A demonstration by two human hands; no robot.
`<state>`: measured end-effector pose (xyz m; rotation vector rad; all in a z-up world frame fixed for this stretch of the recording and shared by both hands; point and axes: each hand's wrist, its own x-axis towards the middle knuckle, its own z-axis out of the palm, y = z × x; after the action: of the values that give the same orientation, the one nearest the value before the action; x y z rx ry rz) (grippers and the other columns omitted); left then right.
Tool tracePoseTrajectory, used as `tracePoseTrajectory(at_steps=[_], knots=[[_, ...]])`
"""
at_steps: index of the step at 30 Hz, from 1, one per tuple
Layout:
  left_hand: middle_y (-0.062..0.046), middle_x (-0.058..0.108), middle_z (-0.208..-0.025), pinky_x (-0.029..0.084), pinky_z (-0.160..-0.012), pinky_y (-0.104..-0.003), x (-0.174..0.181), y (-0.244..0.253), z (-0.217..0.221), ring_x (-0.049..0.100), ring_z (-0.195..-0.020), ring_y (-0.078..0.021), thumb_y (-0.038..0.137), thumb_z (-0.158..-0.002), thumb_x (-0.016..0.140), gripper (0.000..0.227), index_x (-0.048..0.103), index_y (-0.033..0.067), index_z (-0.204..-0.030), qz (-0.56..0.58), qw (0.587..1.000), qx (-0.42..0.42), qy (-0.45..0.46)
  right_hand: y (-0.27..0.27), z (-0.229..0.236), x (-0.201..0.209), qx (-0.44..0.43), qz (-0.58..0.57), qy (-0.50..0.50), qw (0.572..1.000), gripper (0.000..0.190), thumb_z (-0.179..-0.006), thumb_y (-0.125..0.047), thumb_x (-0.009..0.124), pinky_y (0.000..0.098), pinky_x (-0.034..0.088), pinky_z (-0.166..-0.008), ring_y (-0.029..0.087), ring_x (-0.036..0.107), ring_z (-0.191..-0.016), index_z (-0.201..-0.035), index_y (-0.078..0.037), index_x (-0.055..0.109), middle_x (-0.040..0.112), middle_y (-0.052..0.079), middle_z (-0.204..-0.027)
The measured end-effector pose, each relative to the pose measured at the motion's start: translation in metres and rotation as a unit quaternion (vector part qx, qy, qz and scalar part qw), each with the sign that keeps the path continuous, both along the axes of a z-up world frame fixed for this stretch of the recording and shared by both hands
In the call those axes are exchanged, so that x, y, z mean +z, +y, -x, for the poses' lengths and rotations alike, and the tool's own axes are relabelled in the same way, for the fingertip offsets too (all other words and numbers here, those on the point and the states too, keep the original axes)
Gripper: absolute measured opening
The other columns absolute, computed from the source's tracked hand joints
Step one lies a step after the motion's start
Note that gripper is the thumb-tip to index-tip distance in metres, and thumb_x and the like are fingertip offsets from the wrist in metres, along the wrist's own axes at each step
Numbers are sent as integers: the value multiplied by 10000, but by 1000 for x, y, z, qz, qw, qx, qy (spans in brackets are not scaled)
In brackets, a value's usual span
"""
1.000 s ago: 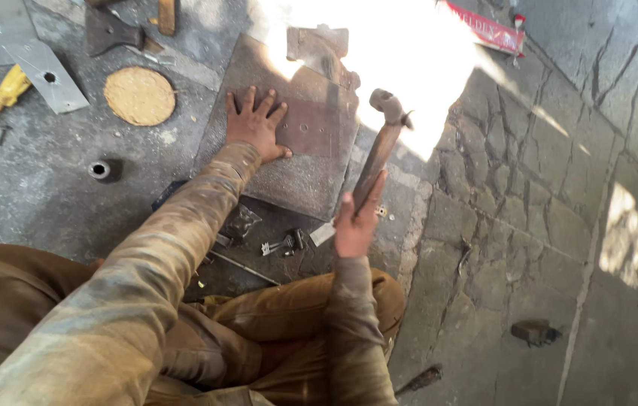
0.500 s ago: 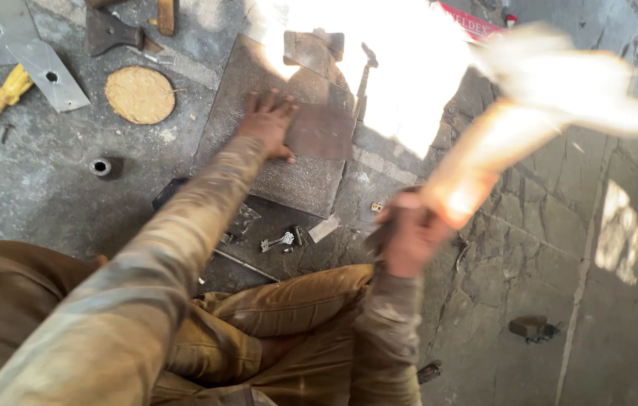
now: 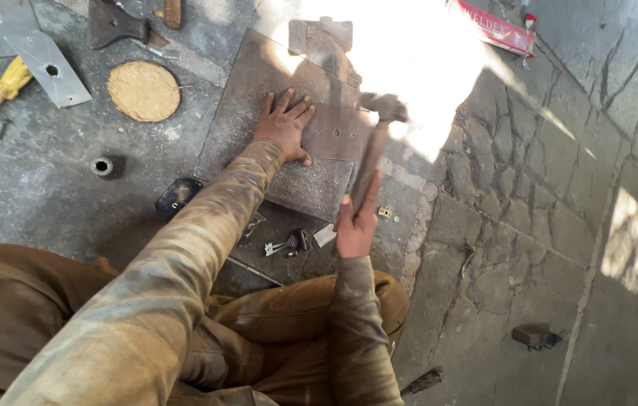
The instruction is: The person sits on the floor and uses a hammer and punch to create holes in a rectangular metal plate. They repeatedly position the punch, strike it with the hammer, and adjust the plate on a metal block. The person also places small metal components into the holes and continues hammering.
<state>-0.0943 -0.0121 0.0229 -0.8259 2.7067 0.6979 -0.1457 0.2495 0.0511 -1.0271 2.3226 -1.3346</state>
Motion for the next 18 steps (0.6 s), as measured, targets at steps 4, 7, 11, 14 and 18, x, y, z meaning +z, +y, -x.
tracePoseTrajectory(at_steps=[4,7,11,14,18], knots=[[88,115,-1723,-29,-1279,-515,-6,7,2,-13,-1590,-239,740,-598,825,1307,174,291,-1640,2,1000,5,7,-4,-5,-8,-20,-67,25,997,809,-1014,-169,563,411,604,-592,309,693,-711,-1654,-326,94,713,219,-892],[61,72,-1733,-50,-1274,-520,-1,-2,0,-41,-1589,-249,744,-620,819,1320,135,278,-1648,-10,1000,-8,-5,-16,-2,-26,12,-182,55,982,849,-957,-117,613,509,586,-791,466,698,-1030,-1648,-338,171,686,313,-1186],[-35,-83,-1697,-120,-1184,-570,1,-19,-19,-137,-1532,-304,699,-680,833,1364,-5,212,-1639,-44,997,-58,-3,-8,-2,-26,31,-125,59,990,864,-927,-73,622,500,581,-835,476,657,-1129,-1629,-326,187,588,294,-1425],[30,-59,-1723,-116,-1209,-618,0,-28,-35,-120,-1569,-292,702,-695,807,1308,25,261,-1646,-11,996,-64,-58,-7,-16,-7,13,-112,10,994,858,-957,-76,642,436,594,-810,356,718,-1001,-1656,-317,206,642,267,-1415],[67,12,-1734,-92,-1244,-612,4,-27,-39,-71,-1589,-288,740,-663,797,1301,77,301,-1654,-4,999,21,-32,-16,-24,35,-77,-115,-192,972,865,-945,-98,595,346,521,-482,168,550,-583,-1646,-330,143,646,227,-1393]])
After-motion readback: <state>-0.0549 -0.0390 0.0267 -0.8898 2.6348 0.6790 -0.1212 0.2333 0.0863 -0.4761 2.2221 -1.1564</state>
